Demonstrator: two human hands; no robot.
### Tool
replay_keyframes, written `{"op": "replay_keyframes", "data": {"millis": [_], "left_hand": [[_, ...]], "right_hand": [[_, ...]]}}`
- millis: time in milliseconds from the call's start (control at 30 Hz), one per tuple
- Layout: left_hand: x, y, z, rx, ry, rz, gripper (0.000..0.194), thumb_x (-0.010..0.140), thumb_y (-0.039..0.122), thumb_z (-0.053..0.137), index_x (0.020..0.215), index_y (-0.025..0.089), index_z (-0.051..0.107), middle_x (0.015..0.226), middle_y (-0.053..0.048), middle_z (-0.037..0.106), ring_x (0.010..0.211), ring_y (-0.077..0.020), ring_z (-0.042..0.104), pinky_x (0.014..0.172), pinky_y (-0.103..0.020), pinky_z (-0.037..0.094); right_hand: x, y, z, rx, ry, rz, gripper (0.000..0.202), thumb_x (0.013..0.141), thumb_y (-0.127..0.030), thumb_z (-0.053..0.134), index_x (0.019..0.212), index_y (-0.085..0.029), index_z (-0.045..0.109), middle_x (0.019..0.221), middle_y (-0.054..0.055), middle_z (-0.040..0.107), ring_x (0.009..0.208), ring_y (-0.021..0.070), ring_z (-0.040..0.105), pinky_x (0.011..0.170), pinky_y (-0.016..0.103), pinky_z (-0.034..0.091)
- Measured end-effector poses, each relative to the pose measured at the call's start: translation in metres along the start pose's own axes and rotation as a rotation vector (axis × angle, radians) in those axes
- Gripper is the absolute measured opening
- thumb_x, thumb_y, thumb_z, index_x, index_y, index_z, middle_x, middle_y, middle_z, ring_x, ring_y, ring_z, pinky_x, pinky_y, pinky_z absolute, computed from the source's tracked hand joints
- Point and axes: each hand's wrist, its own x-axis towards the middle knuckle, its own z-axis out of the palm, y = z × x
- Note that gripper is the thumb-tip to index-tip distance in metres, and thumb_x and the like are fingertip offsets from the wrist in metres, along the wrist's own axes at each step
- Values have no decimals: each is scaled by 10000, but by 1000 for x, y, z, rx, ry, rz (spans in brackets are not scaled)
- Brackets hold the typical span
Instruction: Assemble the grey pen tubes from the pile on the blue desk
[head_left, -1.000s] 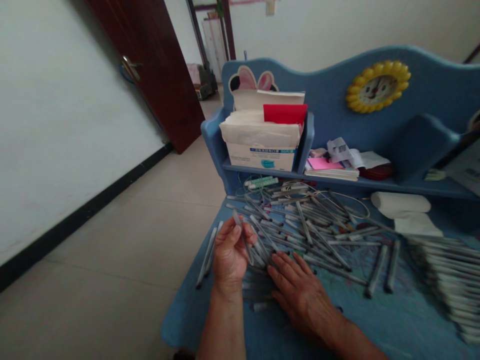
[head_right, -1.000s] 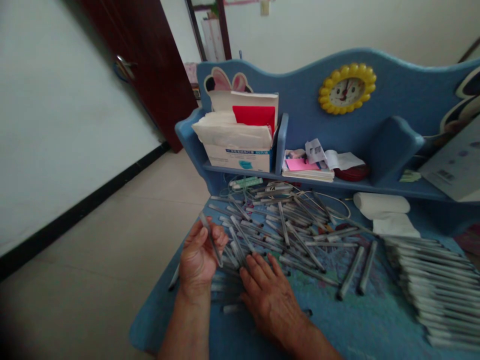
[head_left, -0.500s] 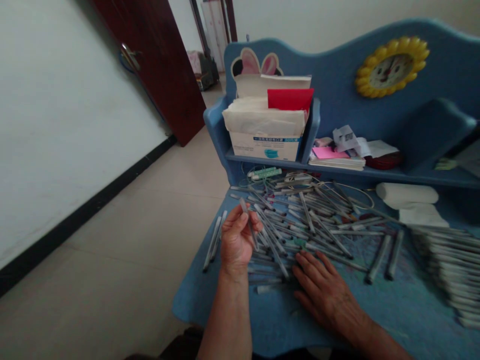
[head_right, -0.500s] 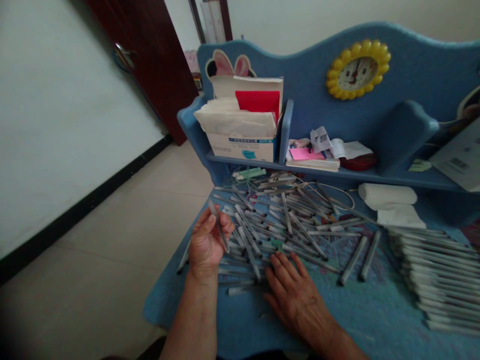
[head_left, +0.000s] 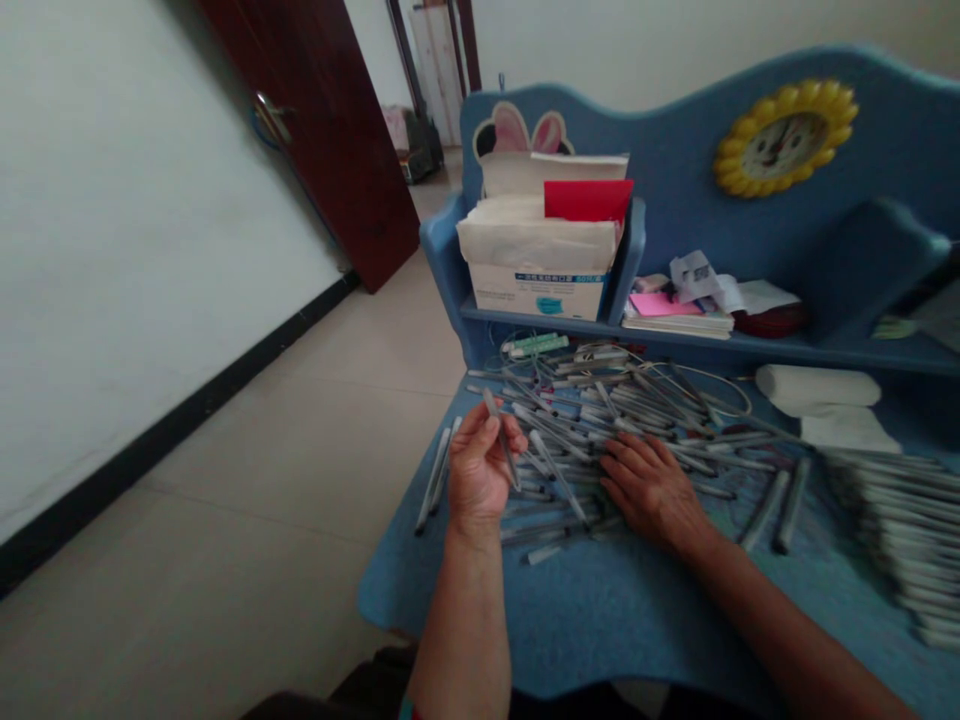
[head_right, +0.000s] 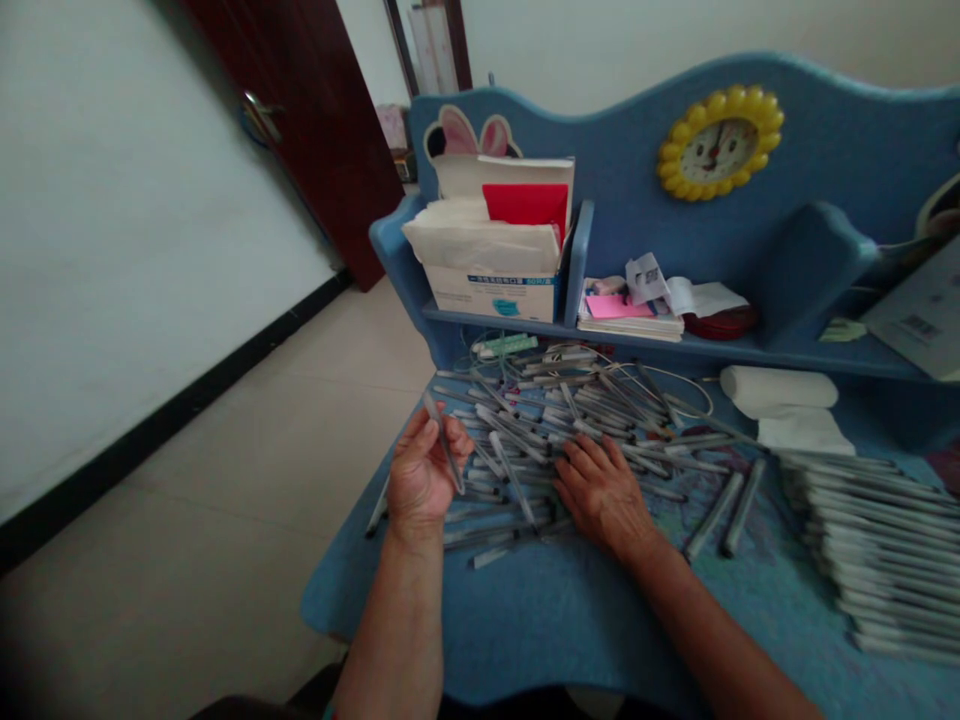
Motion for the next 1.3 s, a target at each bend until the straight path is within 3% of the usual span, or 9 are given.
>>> {"op": "replay_keyframes", "data": {"millis": [100, 333, 533, 733, 833, 1000, 1300], "left_hand": [[0, 1, -1, -4, 2, 1, 203, 644, 191, 688, 847, 199, 675, 617, -2, 600, 555, -89, 518, 497, -196, 407], [0, 2, -1, 9, 8, 13, 191, 646, 209, 690, 837, 199, 675, 617, 1, 599, 562, -86, 527, 506, -193, 416], [0, -1, 1, 18, 9, -5, 202, 637, 198, 694, 838, 195, 677, 611, -1, 604, 546, -87, 527, 493, -195, 413], [-1, -5, 5, 49, -14, -12, 200, 640, 193, 691, 839, 184, 675, 611, -4, 603, 537, -90, 531, 486, -200, 418], [-2, -6, 7, 59, -22, -29, 202, 634, 200, 695, 834, 181, 673, 611, -2, 603, 537, -92, 537, 489, -203, 426], [-2, -7, 7, 65, -27, -35, 209, 637, 191, 690, 843, 174, 668, 611, -4, 606, 540, -92, 537, 488, -199, 429], [-5, -11, 10, 121, -34, -62, 222, 631, 175, 689, 850, 155, 660, 615, -13, 629, 529, -104, 547, 485, -210, 438]], "right_hand": [[4, -3, -5, -8, 42, 27, 250, 879, -261, 451, 995, -170, 652, 1108, 98, 631, 1140, 247, 482, 992, 446, 297], [-13, -44, -13, 102, 32, 26, 252, 870, -228, 445, 1036, -198, 633, 1157, 80, 605, 1152, 232, 466, 997, 431, 308], [-31, -22, -7, 72, 81, 184, 237, 857, -163, 431, 939, -178, 654, 1050, 102, 614, 1034, 231, 508, 891, 379, 385], [-17, -25, -23, 72, -133, 89, 239, 862, -166, 430, 748, -212, 634, 712, 33, 603, 710, 168, 541, 680, 281, 386], [-1, -34, -31, 46, -279, 84, 231, 859, -183, 437, 724, -207, 623, 701, 29, 631, 694, 165, 576, 642, 265, 381], [19, -37, -36, 29, -505, 223, 195, 819, -247, 491, 721, -202, 654, 734, 66, 694, 697, 198, 643, 593, 259, 403], [21, -28, -38, 77, -519, 289, 231, 759, -98, 453, 714, -174, 666, 703, 97, 695, 682, 211, 654, 572, 256, 412]]}}
